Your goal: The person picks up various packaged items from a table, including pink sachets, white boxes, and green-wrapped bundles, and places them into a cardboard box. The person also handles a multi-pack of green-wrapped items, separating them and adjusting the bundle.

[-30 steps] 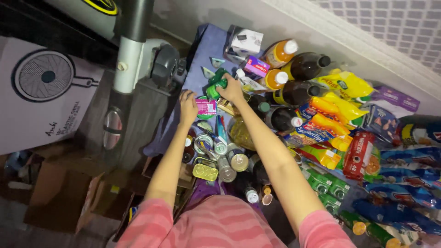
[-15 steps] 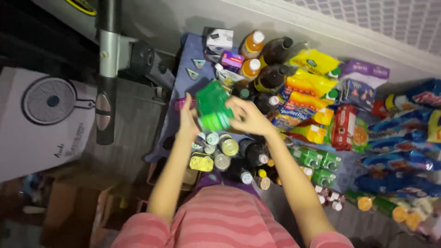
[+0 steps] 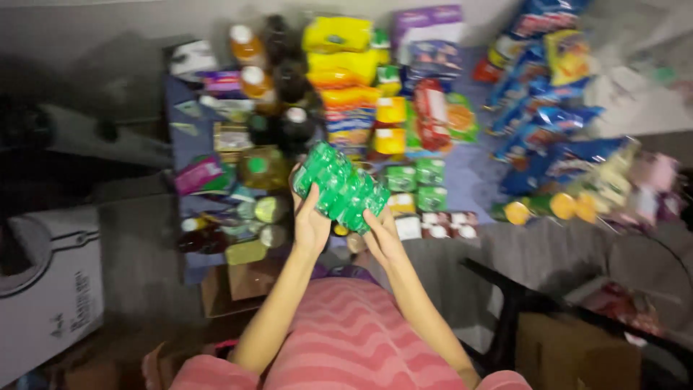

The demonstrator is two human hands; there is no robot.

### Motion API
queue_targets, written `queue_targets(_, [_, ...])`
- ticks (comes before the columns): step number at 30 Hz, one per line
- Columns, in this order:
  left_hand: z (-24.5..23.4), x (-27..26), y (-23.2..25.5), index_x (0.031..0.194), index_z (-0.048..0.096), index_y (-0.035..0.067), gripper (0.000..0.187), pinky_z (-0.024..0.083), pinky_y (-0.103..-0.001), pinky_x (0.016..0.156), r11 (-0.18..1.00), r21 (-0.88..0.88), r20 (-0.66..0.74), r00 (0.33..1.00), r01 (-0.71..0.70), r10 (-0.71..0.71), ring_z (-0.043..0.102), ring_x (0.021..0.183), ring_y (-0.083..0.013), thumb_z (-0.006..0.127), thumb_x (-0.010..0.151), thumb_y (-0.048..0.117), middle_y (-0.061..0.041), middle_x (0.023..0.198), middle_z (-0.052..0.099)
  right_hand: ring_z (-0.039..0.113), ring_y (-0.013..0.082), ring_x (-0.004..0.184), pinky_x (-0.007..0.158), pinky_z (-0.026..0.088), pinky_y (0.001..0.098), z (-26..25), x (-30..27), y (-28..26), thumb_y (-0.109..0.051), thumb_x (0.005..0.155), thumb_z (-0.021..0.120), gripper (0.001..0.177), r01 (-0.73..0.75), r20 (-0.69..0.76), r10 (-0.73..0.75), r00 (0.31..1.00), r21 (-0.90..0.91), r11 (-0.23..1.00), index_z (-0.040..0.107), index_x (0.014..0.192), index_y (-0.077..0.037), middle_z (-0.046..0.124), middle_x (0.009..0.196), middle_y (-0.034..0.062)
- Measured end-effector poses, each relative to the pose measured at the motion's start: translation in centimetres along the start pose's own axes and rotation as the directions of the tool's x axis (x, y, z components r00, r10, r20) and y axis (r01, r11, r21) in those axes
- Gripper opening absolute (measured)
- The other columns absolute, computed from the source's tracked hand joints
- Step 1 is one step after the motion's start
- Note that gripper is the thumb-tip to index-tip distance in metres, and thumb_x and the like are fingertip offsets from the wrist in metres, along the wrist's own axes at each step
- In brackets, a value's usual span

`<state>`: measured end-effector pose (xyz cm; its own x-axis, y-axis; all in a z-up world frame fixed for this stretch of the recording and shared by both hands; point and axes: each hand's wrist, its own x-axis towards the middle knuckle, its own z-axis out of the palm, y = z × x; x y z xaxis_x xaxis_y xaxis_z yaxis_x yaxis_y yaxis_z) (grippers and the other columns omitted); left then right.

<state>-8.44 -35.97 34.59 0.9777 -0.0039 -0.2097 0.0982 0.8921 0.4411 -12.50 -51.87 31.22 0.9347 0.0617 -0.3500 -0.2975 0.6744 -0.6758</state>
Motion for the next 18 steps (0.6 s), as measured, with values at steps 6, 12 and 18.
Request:
queue_targets(6, [2.7,-2.3,-4.1,0.155,0.042,0.003,0.058,0.041,-0.039,0.115,0.961,0.211,0.227,0.947,0.181,-0.229,0.053,0.136,-0.0236,0.060,0.102,0.014,-0.012,0.148,0.054,0.063,0.0233,0.120,0.105,0.049,0.0394,-8.6,-5.5,-7.7,-0.004,0.094,0.068,0.048,0.113,-0.088,-0.112,0.990,0.003,0.994,0.053,0.140,0.002,0.066,0.131,0.0126])
queue_targets(12, [5.8,-3.3,-8.7,0.144,0.047,0.003,0.067,0.045,-0.033,0.110,0.766,0.633,0.339,0.848,0.115,-0.407,0.056,0.127,-0.0173,0.079,0.085,0.001,-0.009,0.137,0.057,0.066,0.0160,0.106,0.095,0.053,0.0339,-10.5,-11.5,-15.8,-0.005,0.088,0.079,0.048,0.202,-0.074,-0.267,0.961,-0.471,0.859,0.060,0.131,0.003,0.069,0.117,0.0085])
queue_targets(18, [11.3,-3.9,-10.1,0.124,0.059,0.005,0.059,0.053,-0.036,0.105,0.585,0.737,0.584,0.755,-0.340,-0.297,0.066,0.121,-0.0243,0.087,0.073,-0.003,-0.011,0.127,0.069,0.064,0.0134,0.106,0.094,0.054,0.0324,-10.2,-15.7,-19.8,-0.005,0.076,0.088,0.056,0.358,0.014,-0.488,0.873,-0.698,0.620,0.058,0.124,-0.002,0.068,0.117,0.0057])
